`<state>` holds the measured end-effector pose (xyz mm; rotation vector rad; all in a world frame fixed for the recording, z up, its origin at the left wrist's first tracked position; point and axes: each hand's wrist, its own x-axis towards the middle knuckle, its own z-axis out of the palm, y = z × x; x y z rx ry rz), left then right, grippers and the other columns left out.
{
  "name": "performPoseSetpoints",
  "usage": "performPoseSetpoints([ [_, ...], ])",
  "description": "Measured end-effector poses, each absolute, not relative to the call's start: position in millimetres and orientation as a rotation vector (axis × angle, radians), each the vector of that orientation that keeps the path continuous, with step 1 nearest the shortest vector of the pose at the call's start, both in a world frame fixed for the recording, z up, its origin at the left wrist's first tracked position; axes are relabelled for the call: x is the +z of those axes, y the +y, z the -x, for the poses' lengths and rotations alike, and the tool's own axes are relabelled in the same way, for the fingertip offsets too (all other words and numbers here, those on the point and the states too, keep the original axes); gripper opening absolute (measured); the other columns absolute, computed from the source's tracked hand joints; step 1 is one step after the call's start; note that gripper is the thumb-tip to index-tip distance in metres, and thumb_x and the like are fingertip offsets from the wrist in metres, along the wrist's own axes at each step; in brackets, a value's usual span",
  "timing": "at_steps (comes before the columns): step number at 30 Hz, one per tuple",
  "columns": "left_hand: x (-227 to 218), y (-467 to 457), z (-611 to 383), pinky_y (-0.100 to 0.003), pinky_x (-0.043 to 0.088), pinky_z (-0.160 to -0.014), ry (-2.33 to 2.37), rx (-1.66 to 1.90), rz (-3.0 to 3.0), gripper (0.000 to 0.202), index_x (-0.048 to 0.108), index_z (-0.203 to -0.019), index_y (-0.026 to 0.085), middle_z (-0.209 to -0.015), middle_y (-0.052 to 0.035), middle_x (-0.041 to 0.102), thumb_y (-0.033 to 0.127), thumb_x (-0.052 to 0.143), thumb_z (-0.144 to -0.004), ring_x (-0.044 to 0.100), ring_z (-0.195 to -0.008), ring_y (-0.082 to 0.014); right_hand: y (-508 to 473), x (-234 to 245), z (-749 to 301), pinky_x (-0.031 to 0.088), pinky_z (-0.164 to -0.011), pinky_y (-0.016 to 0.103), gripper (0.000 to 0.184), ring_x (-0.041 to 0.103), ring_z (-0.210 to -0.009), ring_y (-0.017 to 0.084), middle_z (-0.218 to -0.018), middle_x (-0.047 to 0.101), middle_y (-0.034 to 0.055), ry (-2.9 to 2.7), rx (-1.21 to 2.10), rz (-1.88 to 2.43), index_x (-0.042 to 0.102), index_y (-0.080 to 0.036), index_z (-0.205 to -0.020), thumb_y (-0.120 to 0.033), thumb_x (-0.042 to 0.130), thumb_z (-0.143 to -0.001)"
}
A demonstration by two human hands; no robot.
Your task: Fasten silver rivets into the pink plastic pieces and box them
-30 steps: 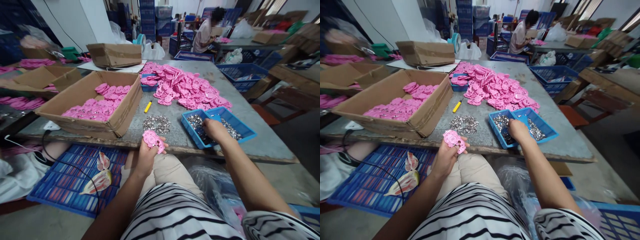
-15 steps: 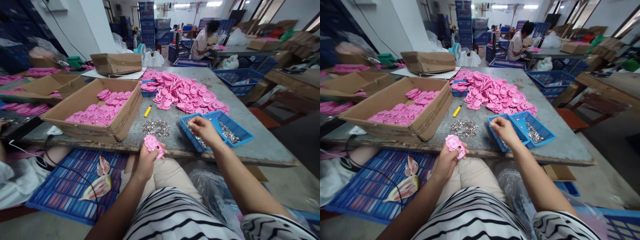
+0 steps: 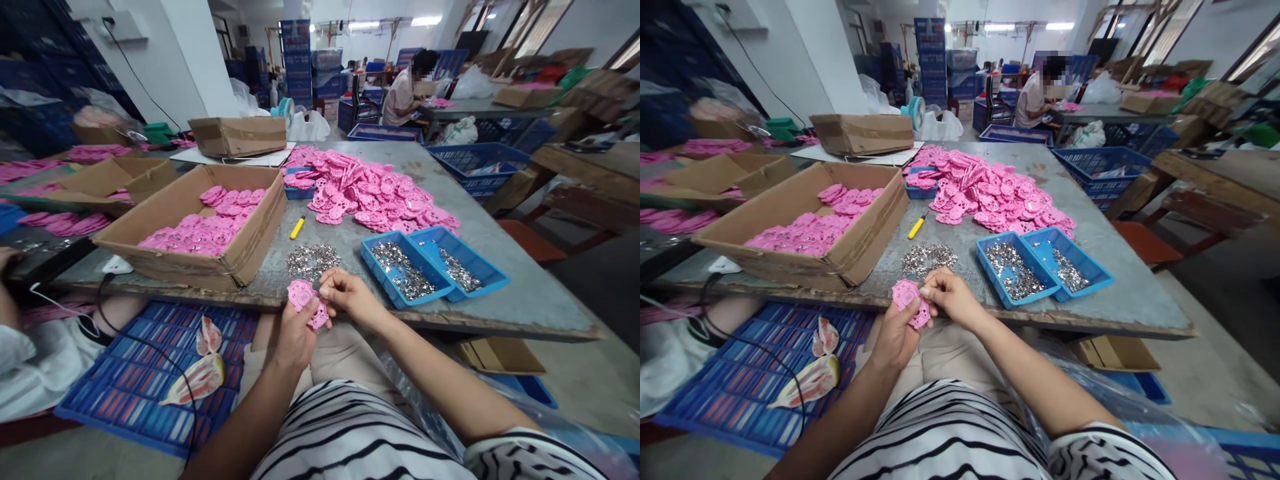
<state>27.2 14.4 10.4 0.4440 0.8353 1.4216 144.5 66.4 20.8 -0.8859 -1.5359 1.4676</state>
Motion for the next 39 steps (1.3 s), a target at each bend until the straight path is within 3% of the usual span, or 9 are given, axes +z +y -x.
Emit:
performPoseSetpoints([
  [3,9.3,15.9,-27.0,-0.021,0.046,-0.045,0.823,1.439,-0.402,0.048,0.052,-0.091,0.019,-0.07,0.0018,0.062,0.024,0.084,-0.056,0.064,-0.059,-0.0147,63.7,14.2,-141.7,0.045,-0.041,0.023,0.037,0.049,-0.042,0.007,-0.064,0.051,-0.0039,-1.35,1.69,0.854,0.055,-0.017,-0.061,-0.046,0.075,-0.069],
  [11,4.0,19.2,-26.7,-0.021,0.046,-0.047,0.862,1.508,-0.377,0.052,0.053,-0.094,0.019,-0.07,0.004,0.059,0.023,0.086,-0.053,0.057,-0.056,-0.0106,63.2,2.2,-126.9,0.044,-0.034,0.021,0.037,0.046,-0.038,0.004,-0.069,0.056,-0.0035,-1.161,1.692,0.872,0.06,-0.015,-0.063,-0.043,0.084,-0.057],
  [16,1.9,21.5,-22.3,-0.019,0.043,-0.044,0.931,1.597,-0.368,0.057,0.051,-0.094,0.019,-0.068,0.0056,0.059,0.024,0.087,-0.05,0.055,-0.053,-0.0092,59.0,0.9,-119.4,0.038,-0.038,0.02,0.039,0.05,-0.038,0.008,-0.05,0.052,-0.0075,-1.112,1.715,0.865,0.054,-0.018,-0.068,-0.047,0.08,-0.063],
  [19,2.5,23.0,-21.6,-0.019,0.043,-0.046,0.974,1.641,-0.416,0.058,0.049,-0.097,0.02,-0.065,0.007,0.06,0.025,0.086,-0.052,0.054,-0.049,-0.0083,57.8,1.4,-118.2,0.036,-0.043,0.021,0.038,0.054,-0.043,0.009,-0.053,0.056,-0.0052,-1.143,1.683,0.851,0.058,-0.018,-0.07,-0.051,0.076,-0.068],
  [28,-1.9,25.3,-29.3,-0.02,0.044,-0.051,1.082,1.758,-0.59,0.048,0.051,-0.1,0.02,-0.064,0.0076,0.063,0.018,0.078,-0.061,0.054,-0.048,-0.008,60.1,6.9,-123.3,0.039,-0.05,0.025,0.038,0.048,-0.049,0.009,-0.061,0.057,-0.0017,-0.948,1.808,0.869,0.063,-0.017,-0.06,-0.045,0.087,-0.051],
  [32,-4.1,25.1,-29.9,-0.02,0.045,-0.052,1.152,1.774,-0.673,0.046,0.052,-0.098,0.021,-0.065,0.0075,0.062,0.017,0.078,-0.06,0.054,-0.05,-0.0084,59.5,10.4,-128.1,0.039,-0.054,0.026,0.035,0.046,-0.055,0.008,-0.075,0.057,-0.0001,-1.069,1.709,0.933,0.062,-0.017,-0.06,-0.045,0.083,-0.057],
  [35,-1.2,24.6,-28.7,-0.02,0.046,-0.052,1.119,1.726,-0.641,0.051,0.051,-0.097,0.022,-0.072,0.0057,0.064,0.025,0.083,-0.058,0.055,-0.053,-0.0086,61.7,11.0,-131.4,0.039,-0.056,0.027,0.033,0.045,-0.059,0.009,-0.084,0.053,0.0011,-1.2,1.585,0.971,0.059,-0.018,-0.061,-0.046,0.076,-0.065],
  [39,11.9,25.3,-24.6,-0.025,0.052,-0.056,0.888,1.606,-0.493,0.051,0.053,-0.101,0.02,-0.081,-0.0021,0.066,0.058,0.069,-0.072,0.065,-0.07,-0.0171,66.4,16.9,-137.6,0.044,-0.072,0.03,0.025,0.052,-0.081,0.015,-0.095,0.052,0.0052,-1.48,1.303,1.024,0.057,-0.018,-0.061,-0.038,0.067,-0.074],
])
